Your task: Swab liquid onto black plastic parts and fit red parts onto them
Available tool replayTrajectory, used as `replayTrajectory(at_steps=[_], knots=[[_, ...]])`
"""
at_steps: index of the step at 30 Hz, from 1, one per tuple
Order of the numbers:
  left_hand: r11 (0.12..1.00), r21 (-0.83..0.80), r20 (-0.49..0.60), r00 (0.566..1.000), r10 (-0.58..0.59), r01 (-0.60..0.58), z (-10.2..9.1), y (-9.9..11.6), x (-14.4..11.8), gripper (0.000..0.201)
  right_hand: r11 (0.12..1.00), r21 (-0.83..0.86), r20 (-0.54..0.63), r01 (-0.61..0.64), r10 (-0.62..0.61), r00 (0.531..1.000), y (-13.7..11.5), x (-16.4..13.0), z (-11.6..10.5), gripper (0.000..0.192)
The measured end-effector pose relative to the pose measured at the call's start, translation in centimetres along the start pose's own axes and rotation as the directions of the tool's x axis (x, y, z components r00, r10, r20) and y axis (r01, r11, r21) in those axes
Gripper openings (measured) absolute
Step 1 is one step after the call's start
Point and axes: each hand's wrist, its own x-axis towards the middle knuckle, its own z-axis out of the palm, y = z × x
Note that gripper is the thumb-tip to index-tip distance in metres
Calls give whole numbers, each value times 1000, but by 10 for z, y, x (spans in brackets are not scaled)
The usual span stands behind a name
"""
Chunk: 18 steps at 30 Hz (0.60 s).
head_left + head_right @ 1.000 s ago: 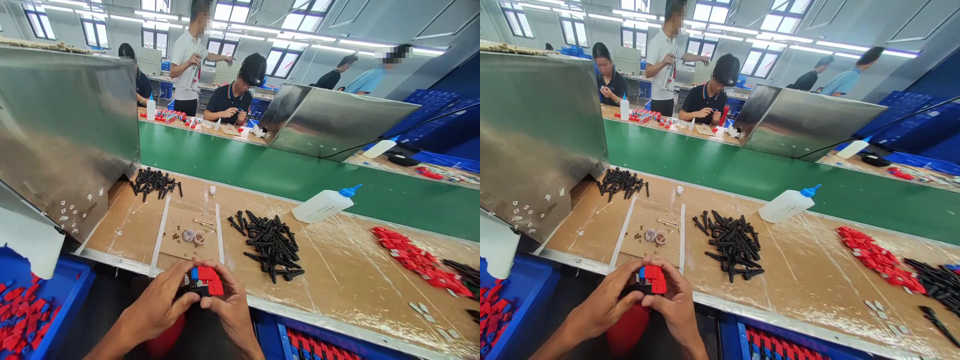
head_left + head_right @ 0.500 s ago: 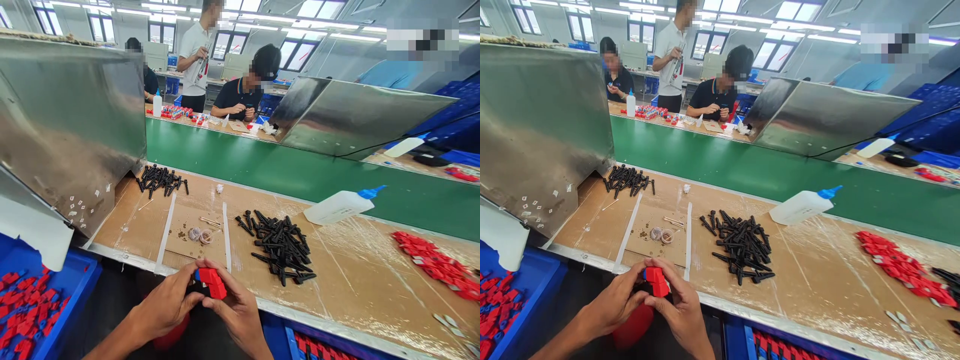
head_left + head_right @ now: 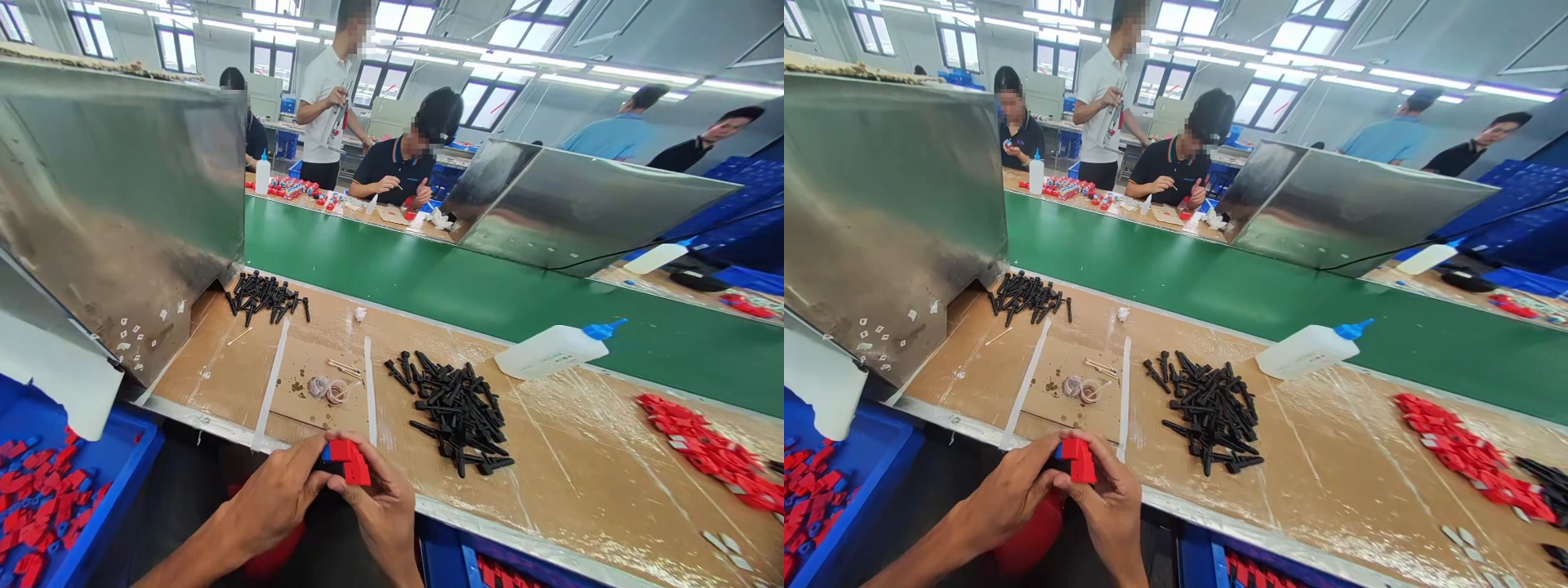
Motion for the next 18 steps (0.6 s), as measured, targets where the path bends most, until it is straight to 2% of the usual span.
replayTrajectory(at_steps=[1,2,3,4,6,7,8,9,11,13,15,18], knots=[[986,-151,-16,998,-68,65,2,0,0,35,1000,-6,0,-29,29,1000,1,0,0,43],[928,-350,1,991,-137,128,5,0,0,31,998,-14,4,-60,61,998,1,1,1,45],[807,-560,50,980,-191,186,8,0,0,29,995,-24,11,-94,94,995,1,2,2,45],[636,-736,118,968,-221,235,11,-2,-1,30,991,-36,12,-126,127,992,0,3,3,43],[307,-904,236,946,-224,298,16,-5,-1,34,982,-51,1,-184,184,983,-3,5,6,40],[219,-923,268,937,-224,316,17,-7,-1,34,977,-53,-11,-207,207,978,-5,7,7,39],[184,-928,277,930,-241,325,19,-9,-1,34,974,-47,-20,-222,222,975,-6,7,9,39],[189,-925,276,924,-263,330,20,-10,-1,33,973,-36,-28,-226,226,974,-7,7,10,39],[283,-895,249,913,-323,344,26,-10,1,35,977,-39,-58,-211,208,976,-11,4,11,38],[454,-803,206,894,-397,387,33,-6,1,37,981,-95,-137,-167,153,979,-17,-4,9,39],[646,-630,144,882,-448,431,40,-3,0,41,979,-161,-231,-123,84,969,-23,-13,2,41],[850,-337,92,913,-397,404,46,-4,5,45,975,-196,-376,-106,25,926,-30,-28,-27,42]])
